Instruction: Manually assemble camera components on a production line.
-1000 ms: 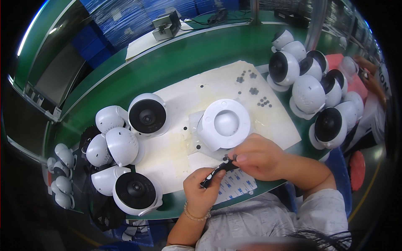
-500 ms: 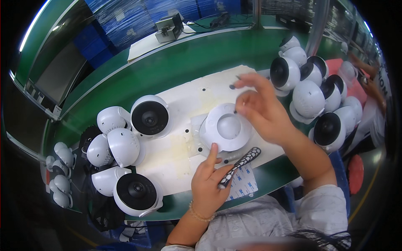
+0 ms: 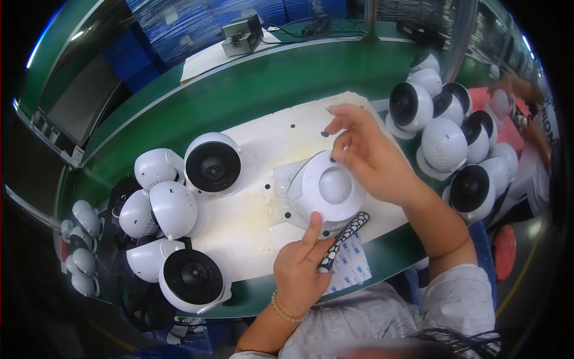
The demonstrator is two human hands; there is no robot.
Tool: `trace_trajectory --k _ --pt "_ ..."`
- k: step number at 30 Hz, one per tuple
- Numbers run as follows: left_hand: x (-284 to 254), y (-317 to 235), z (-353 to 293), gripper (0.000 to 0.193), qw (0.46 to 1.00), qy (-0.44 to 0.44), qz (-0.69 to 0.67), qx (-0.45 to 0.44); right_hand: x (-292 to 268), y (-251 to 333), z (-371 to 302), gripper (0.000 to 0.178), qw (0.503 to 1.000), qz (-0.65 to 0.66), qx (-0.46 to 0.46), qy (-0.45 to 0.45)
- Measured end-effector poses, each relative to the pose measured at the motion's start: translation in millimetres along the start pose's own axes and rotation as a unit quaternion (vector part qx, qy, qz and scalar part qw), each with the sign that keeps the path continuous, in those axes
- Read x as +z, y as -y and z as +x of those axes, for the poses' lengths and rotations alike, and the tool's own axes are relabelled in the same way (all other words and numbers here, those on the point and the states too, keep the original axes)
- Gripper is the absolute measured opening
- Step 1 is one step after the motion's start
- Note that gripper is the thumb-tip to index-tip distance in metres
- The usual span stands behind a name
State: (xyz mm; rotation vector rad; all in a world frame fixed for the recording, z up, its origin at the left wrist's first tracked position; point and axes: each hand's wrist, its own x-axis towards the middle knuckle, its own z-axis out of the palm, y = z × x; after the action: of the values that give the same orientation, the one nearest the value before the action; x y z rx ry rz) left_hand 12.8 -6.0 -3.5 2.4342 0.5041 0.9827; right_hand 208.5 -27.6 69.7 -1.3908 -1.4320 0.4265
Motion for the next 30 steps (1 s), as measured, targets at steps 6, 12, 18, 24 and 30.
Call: trace_trajectory --k 6,12,18,24,30 --pt "1.2 0.8 -1.0 0.021 1.0 -0.003 -0.009 0.001 0.3 6.1 -9.8 0.047 0.984 -0.161 -0.076 -0.017" --pt "0.3 0.7 -0.6 0.021 1.0 -0.006 -0.005 -0.001 3.6 17.4 -14.1 0.043 0.941 -0.246 -0.227 -0.055" --pt "1.9 1.9 -0.9 0.022 1.0 -0.007 -0.01 -0.005 21.3 -3.1 -6.8 0.041 0.988 -0.091 -0.128 0.004" --pt "1.2 2.4 0.0 0.022 1.0 -0.012 -0.021 -0.001 22.9 1.5 -4.1 0.04 0.99 -0.088 -0.104 0.037" --pt "3.6 2.1 -1.4 0.034 0.999 -0.027 -0.027 -0.008 22.2 5.2 -5.7 0.039 0.989 -0.108 -0.095 0.039"
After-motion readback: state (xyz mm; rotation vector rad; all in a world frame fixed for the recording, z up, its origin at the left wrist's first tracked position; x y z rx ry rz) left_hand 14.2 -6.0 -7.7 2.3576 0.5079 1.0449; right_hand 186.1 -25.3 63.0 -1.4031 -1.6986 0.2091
